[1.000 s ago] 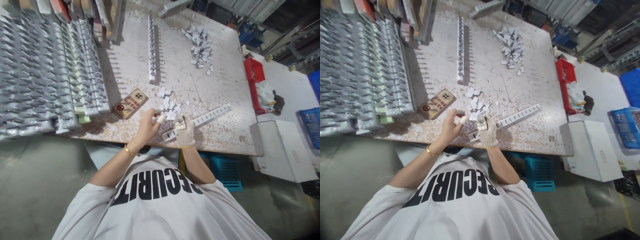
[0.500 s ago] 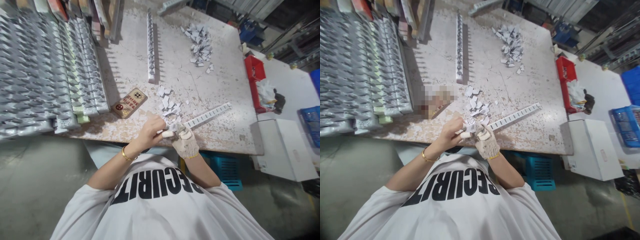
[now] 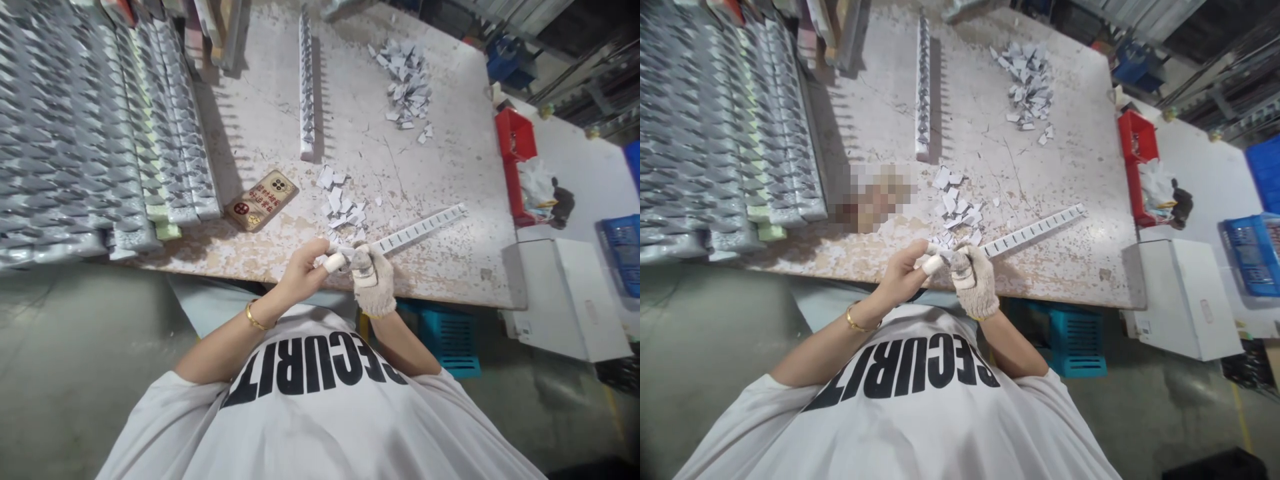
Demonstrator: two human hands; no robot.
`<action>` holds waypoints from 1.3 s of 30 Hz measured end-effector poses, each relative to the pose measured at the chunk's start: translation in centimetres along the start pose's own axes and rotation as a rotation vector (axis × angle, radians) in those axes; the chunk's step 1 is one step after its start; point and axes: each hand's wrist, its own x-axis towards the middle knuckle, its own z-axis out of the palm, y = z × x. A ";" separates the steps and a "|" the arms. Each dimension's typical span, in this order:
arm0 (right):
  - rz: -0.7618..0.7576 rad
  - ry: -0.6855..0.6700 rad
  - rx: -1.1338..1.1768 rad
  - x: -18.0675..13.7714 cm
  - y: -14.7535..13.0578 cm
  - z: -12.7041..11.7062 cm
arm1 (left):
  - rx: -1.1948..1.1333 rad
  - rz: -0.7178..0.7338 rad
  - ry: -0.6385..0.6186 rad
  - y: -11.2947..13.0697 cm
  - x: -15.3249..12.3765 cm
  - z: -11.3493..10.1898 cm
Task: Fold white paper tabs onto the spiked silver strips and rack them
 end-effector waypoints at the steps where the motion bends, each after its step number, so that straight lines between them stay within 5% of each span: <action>1: -0.023 0.009 -0.035 0.0 0.4 -0.5 | 0.075 0.024 -0.008 -0.6 -0.2 -0.1; 9: -0.419 0.090 -0.602 -1.6 3.3 -1.4 | 0.723 0.072 -0.107 -5.1 -3.6 1.6; 15: -0.521 0.047 -0.791 -1.8 2.8 0.1 | 0.822 0.080 -0.116 -6.1 -3.9 2.9; 23: -0.411 -0.206 -0.746 -0.4 1.9 -0.1 | 0.829 0.119 -0.091 -6.3 -3.8 2.8; 39: -0.496 -0.176 -0.503 -0.2 4.7 -0.4 | 0.813 0.107 -0.167 -5.5 -3.7 1.7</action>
